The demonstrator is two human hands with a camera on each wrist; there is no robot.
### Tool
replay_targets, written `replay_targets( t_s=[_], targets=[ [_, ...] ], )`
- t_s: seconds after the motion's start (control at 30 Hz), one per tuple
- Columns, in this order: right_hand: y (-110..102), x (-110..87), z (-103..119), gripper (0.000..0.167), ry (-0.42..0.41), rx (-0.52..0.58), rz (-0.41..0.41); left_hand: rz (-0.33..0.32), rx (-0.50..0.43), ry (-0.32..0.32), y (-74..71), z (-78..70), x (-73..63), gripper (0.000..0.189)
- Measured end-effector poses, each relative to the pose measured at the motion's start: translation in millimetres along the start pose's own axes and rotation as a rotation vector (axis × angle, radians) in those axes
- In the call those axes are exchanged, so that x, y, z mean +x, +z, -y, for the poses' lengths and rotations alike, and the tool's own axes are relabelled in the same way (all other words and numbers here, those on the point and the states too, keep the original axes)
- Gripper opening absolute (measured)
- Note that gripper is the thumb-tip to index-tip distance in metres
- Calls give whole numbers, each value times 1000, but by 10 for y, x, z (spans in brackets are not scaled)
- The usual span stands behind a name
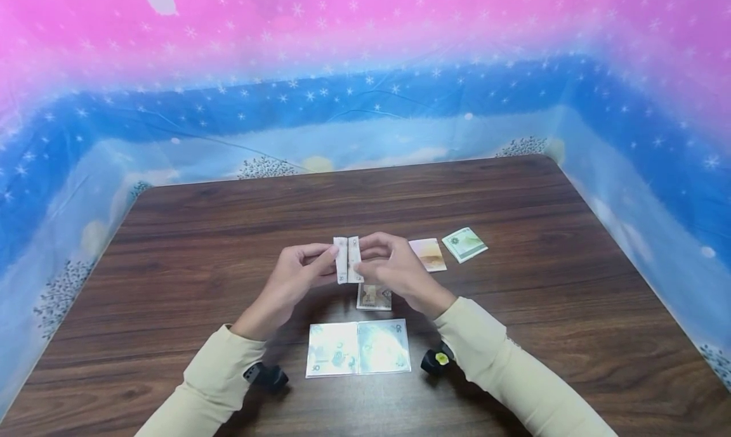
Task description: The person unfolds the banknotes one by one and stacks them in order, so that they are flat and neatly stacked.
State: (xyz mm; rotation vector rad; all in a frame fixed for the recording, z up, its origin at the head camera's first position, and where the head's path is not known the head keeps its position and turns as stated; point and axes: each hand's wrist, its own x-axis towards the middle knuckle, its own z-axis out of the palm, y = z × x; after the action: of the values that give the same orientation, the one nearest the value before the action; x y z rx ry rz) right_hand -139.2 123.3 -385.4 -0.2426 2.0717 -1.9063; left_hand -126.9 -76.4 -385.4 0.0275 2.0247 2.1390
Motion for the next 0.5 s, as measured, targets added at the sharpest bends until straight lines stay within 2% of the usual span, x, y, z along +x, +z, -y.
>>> replay_targets(
  t_s=[0.17, 0.33, 0.5],
  targets=[
    [-51, -42, 13, 43, 8, -1, -23, -49, 30, 9, -47, -35, -43, 27],
    [-135, -93, 38, 36, 25, -5, -72, -110, 111, 39, -130, -45, -93, 27],
    [-230, -145, 42, 36, 70, -18, -108, -136, 181, 16, -203, -46, -134, 28]
  ],
)
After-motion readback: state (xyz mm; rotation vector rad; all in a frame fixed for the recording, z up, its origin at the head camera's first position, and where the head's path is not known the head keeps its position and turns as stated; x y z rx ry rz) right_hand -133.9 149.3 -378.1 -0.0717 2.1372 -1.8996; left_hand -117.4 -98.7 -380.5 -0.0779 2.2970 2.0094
